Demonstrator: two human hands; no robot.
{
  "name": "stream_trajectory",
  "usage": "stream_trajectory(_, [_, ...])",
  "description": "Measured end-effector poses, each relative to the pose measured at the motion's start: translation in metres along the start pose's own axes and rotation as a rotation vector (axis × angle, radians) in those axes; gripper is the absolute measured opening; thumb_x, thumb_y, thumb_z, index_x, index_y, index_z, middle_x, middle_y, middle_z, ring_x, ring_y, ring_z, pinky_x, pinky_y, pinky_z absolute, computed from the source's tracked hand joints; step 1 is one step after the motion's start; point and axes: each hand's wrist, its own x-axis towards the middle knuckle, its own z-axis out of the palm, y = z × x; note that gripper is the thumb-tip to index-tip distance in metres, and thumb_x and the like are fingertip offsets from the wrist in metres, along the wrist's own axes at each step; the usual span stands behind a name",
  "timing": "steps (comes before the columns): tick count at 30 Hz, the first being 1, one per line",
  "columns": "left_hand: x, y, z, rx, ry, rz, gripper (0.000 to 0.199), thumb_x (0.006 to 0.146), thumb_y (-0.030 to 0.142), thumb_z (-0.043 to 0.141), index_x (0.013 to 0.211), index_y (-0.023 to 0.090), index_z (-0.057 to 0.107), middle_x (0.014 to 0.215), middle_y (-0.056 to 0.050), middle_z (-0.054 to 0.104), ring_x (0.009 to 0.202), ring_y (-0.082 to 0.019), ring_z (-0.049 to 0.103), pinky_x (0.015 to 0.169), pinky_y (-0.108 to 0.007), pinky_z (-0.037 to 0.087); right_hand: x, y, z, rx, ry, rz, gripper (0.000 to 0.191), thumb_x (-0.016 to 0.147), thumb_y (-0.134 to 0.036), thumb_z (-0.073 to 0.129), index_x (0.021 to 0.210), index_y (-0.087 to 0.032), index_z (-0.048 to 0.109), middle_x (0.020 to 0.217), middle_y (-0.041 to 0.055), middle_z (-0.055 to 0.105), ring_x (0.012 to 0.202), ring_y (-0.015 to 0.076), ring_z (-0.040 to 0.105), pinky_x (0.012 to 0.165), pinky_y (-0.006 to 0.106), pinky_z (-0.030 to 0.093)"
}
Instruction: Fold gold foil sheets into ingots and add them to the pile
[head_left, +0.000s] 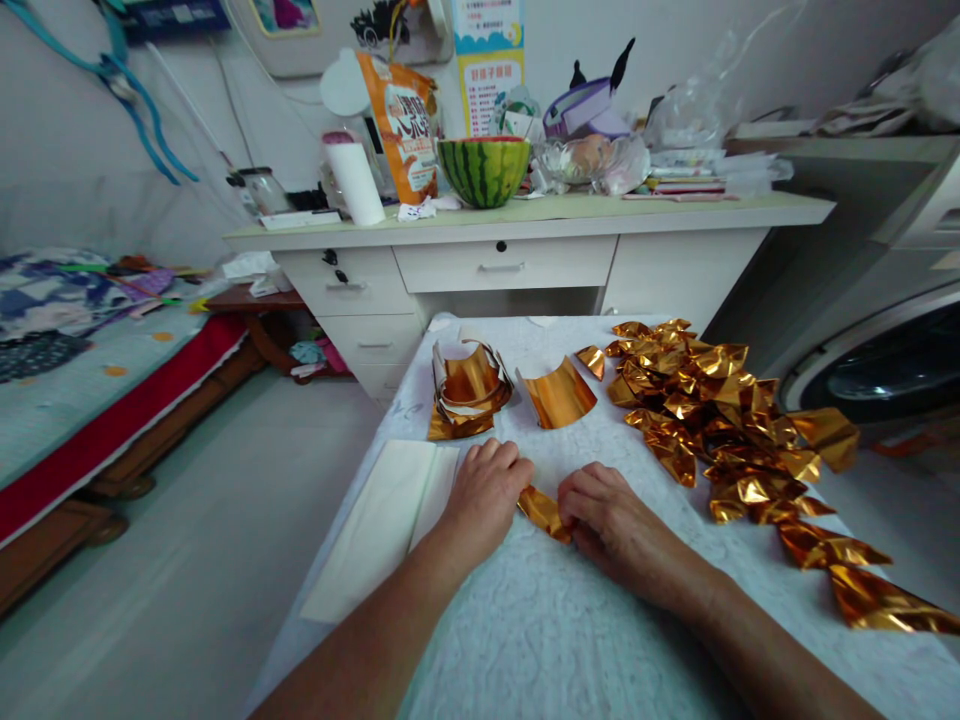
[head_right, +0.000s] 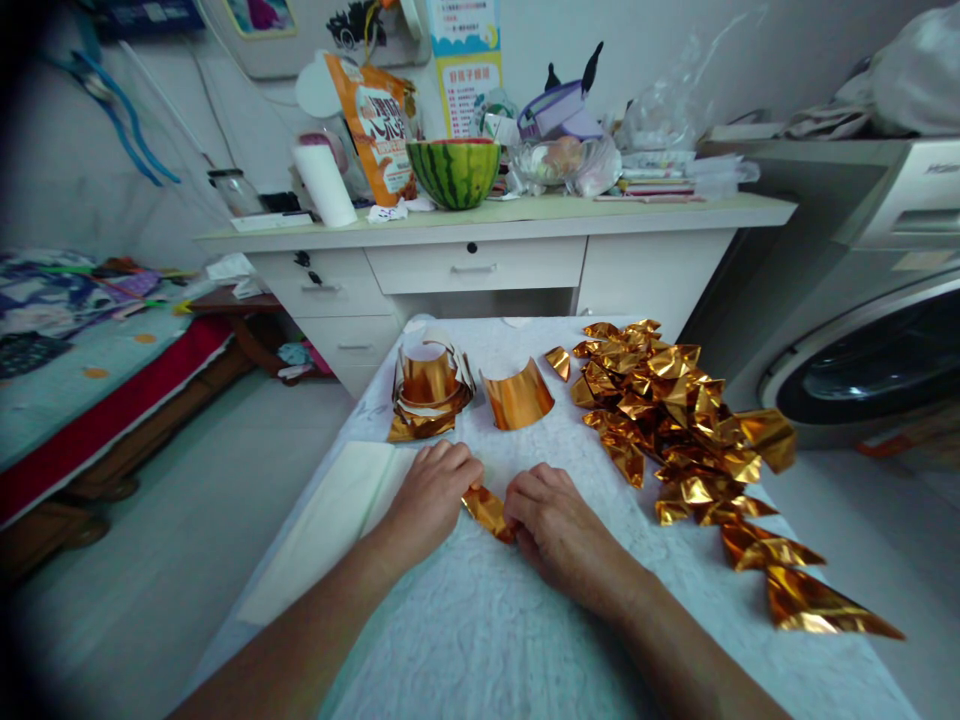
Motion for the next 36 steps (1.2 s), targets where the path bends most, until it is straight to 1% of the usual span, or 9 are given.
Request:
stream_trajectory(6, [-0.0045, -0.0001, -0.0076, -0.107, -0.043, 0.000, 0.021, 0.085, 0.003, 0.048, 0.082, 0.020, 0.060, 0.091, -0.004, 0.058, 0.092, -0.023, 0.048, 0.078, -0.036, 0.036, -0.0010, 0.0012, -0.0003, 0.015, -0.026, 0.015, 0.020, 0.079, -0.001, 0.054, 0.081, -0.020, 0.059, 0.093, 0.0032, 0.061, 0.091, 0.0198, 0.051, 0.081, 0.035, 0.037])
stream_trajectory(10, [-0.0045, 0.0033, -0.0076, -0.291, -0.034, 0.058, 0.027, 0.083, 0.000, 0.045, 0.082, 0.020, 0.063, 0.090, -0.003, 0.060, 0.092, -0.020, 0.051, 0.080, -0.034, 0.038, -0.0019, 0.0037, -0.0010, 0.049, -0.010, -0.005, 0.018, 0.082, -0.004, 0.055, 0.083, -0.020, 0.061, 0.091, 0.0032, 0.063, 0.090, 0.0197, 0.052, 0.080, 0.035, 0.038])
stream_trajectory(14, [-0.0047, 0.0072, -0.0049, -0.480, -0.089, 0.107, 0.026, 0.077, 0.000, 0.046, 0.081, 0.019, 0.063, 0.086, -0.002, 0.059, 0.087, -0.017, 0.055, 0.078, -0.028, 0.043, -0.0033, 0.0032, -0.0034, 0.107, -0.032, -0.027, 0.017, 0.086, -0.007, 0.055, 0.086, -0.022, 0.063, 0.088, 0.0024, 0.065, 0.089, 0.0193, 0.054, 0.080, 0.035, 0.038])
stream_trajectory(21, [-0.0054, 0.0070, -0.0072, -0.520, -0.195, 0.092, 0.015, 0.078, 0.009, 0.056, 0.081, 0.019, 0.066, 0.085, -0.002, 0.058, 0.086, -0.017, 0.056, 0.076, -0.028, 0.044, -0.0038, 0.0023, -0.0040, 0.158, -0.052, -0.032, 0.014, 0.089, -0.011, 0.057, 0.089, -0.023, 0.064, 0.089, 0.0009, 0.067, 0.089, 0.0186, 0.056, 0.083, 0.036, 0.038])
stream_trajectory(25, [-0.0051, 0.0037, -0.0043, -0.545, -0.205, 0.098, 0.017, 0.077, 0.007, 0.055, 0.080, 0.019, 0.066, 0.085, -0.001, 0.057, 0.086, -0.017, 0.056, 0.078, -0.028, 0.044, -0.0048, 0.0060, -0.0004, 0.132, -0.028, 0.006, 0.011, 0.089, -0.013, 0.059, 0.086, -0.022, 0.064, 0.086, 0.0012, 0.066, 0.087, 0.0189, 0.055, 0.081, 0.036, 0.038])
stream_trajectory(28, [-0.0063, 0.0016, -0.0041, -0.555, -0.210, 0.124, 0.021, 0.072, 0.004, 0.057, 0.082, 0.020, 0.065, 0.088, -0.001, 0.058, 0.089, -0.017, 0.055, 0.082, -0.028, 0.044, -0.0054, 0.0068, -0.0006, 0.107, -0.017, 0.070, 0.007, 0.088, -0.017, 0.062, 0.083, -0.022, 0.066, 0.088, 0.0026, 0.063, 0.088, 0.0200, 0.054, 0.080, 0.037, 0.038])
stream_trajectory(31, [-0.0078, 0.0013, -0.0072, -0.552, -0.230, 0.159, 0.019, 0.067, 0.014, 0.072, 0.083, 0.020, 0.063, 0.089, 0.000, 0.056, 0.091, -0.018, 0.053, 0.082, -0.028, 0.043, -0.0050, 0.0053, -0.0023, 0.106, -0.035, 0.121, 0.007, 0.087, -0.018, 0.064, 0.082, -0.022, 0.067, 0.089, 0.0032, 0.062, 0.089, 0.0208, 0.053, 0.080, 0.037, 0.038])
stream_trajectory(33, [-0.0082, 0.0024, -0.0088, -0.536, -0.233, 0.144, 0.027, 0.063, 0.027, 0.081, 0.082, 0.020, 0.062, 0.089, 0.000, 0.055, 0.091, -0.019, 0.052, 0.079, -0.029, 0.043, -0.0040, 0.0042, -0.0030, 0.106, -0.041, 0.149, 0.008, 0.086, -0.016, 0.064, 0.080, -0.022, 0.066, 0.088, 0.0031, 0.062, 0.089, 0.0211, 0.052, 0.080, 0.037, 0.038])
stream_trajectory(36, [-0.0079, 0.0054, -0.0080, -0.512, -0.211, 0.101, 0.025, 0.068, 0.032, 0.080, 0.079, 0.020, 0.062, 0.087, 0.000, 0.055, 0.090, -0.019, 0.052, 0.078, -0.029, 0.042, -0.0025, 0.0036, -0.0031, 0.108, -0.047, 0.170, 0.009, 0.085, -0.015, 0.064, 0.078, -0.021, 0.065, 0.086, 0.0027, 0.062, 0.089, 0.0210, 0.052, 0.080, 0.038, 0.037])
